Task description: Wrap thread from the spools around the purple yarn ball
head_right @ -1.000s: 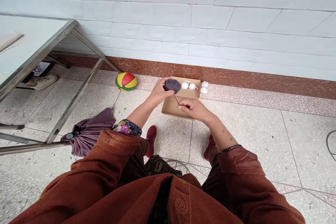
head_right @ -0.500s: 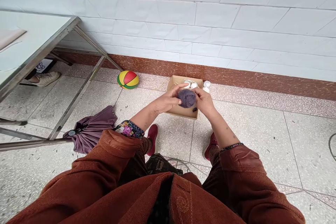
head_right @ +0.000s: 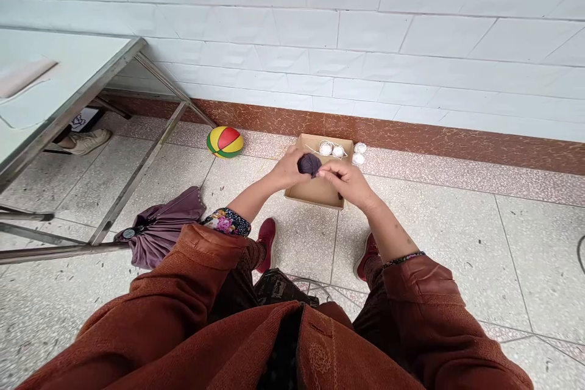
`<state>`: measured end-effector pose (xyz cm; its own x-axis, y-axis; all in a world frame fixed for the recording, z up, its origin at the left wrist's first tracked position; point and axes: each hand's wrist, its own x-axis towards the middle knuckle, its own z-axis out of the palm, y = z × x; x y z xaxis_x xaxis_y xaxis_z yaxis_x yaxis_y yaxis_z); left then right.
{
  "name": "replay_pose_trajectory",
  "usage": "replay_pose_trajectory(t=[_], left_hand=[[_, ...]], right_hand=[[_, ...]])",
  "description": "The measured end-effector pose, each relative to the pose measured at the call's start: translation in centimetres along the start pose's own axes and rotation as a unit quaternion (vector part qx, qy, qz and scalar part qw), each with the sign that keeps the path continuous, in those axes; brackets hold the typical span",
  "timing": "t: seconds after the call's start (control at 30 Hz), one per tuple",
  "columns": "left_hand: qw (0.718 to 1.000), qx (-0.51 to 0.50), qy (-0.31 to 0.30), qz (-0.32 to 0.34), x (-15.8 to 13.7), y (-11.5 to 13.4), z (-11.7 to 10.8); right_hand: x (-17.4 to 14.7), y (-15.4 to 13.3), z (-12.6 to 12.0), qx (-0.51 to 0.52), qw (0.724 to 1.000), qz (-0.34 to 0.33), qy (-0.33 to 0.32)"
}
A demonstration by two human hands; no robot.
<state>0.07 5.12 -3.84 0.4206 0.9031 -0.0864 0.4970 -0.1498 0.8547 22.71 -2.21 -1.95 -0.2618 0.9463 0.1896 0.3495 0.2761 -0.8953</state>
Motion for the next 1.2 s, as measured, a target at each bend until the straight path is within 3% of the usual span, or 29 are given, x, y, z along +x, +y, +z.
replay_pose_trajectory(t=[0.1, 0.2, 0.3, 0.4, 0.5, 0.6, 0.67, 0.77, 0.87, 0.97, 1.1, 1.2], left_hand=[[0.99, -0.074, -0.109, 0.043, -0.9, 0.3, 0.2], [0.953, -0.226, -0.199, 0.041, -1.7, 1.4, 0.2], [0.912, -0.363, -0.188, 0.027, -2.1, 2.5, -0.1], [0.891, -0.44, -0.109, 0.01, -1.7, 3.0, -0.7], [0.903, -0.428, -0.011, -0.021, -1.0, 2.6, -1.0], [0.943, -0.318, 0.049, -0.08, -0.4, 1.7, -0.7], [0.971, -0.212, 0.048, -0.1, -0.3, 1.1, -0.2], [0.992, -0.111, -0.034, -0.059, -0.7, 0.7, 0.7], [0.98, -0.14, -0.143, -0.009, -1.5, 0.8, 1.2], [0.946, -0.26, -0.193, 0.029, -2.1, 1.3, 1.1], [0.905, -0.388, -0.164, 0.05, -2.0, 1.7, 0.5], [0.918, -0.382, -0.105, 0.035, -1.3, 1.4, 0.2]], right_hand=[[0.5, 0.8, -0.7, -0.016, 0.995, 0.01, 0.093], [0.8, 2.3, -0.6, -0.033, 0.99, 0.045, 0.132], [0.9, 3.2, 0.0, -0.043, 0.989, 0.08, 0.115], [0.6, 2.9, 0.5, -0.054, 0.995, 0.061, 0.063], [-0.1, 1.5, 0.6, -0.036, 0.999, 0.021, -0.023], [-0.5, -0.1, 0.4, 0.004, 0.997, 0.006, -0.077], [-0.5, -0.6, 0.1, 0.029, 0.997, 0.006, -0.065], [-0.1, -0.5, -0.4, 0.048, 0.999, 0.01, 0.015], [0.4, 0.8, -0.9, 0.028, 0.994, 0.04, 0.102], [0.6, 2.5, -0.9, -0.009, 0.988, 0.089, 0.126], [0.6, 3.9, 0.3, -0.044, 0.99, 0.113, 0.079], [0.5, 3.7, 1.3, -0.063, 0.994, 0.092, 0.01]])
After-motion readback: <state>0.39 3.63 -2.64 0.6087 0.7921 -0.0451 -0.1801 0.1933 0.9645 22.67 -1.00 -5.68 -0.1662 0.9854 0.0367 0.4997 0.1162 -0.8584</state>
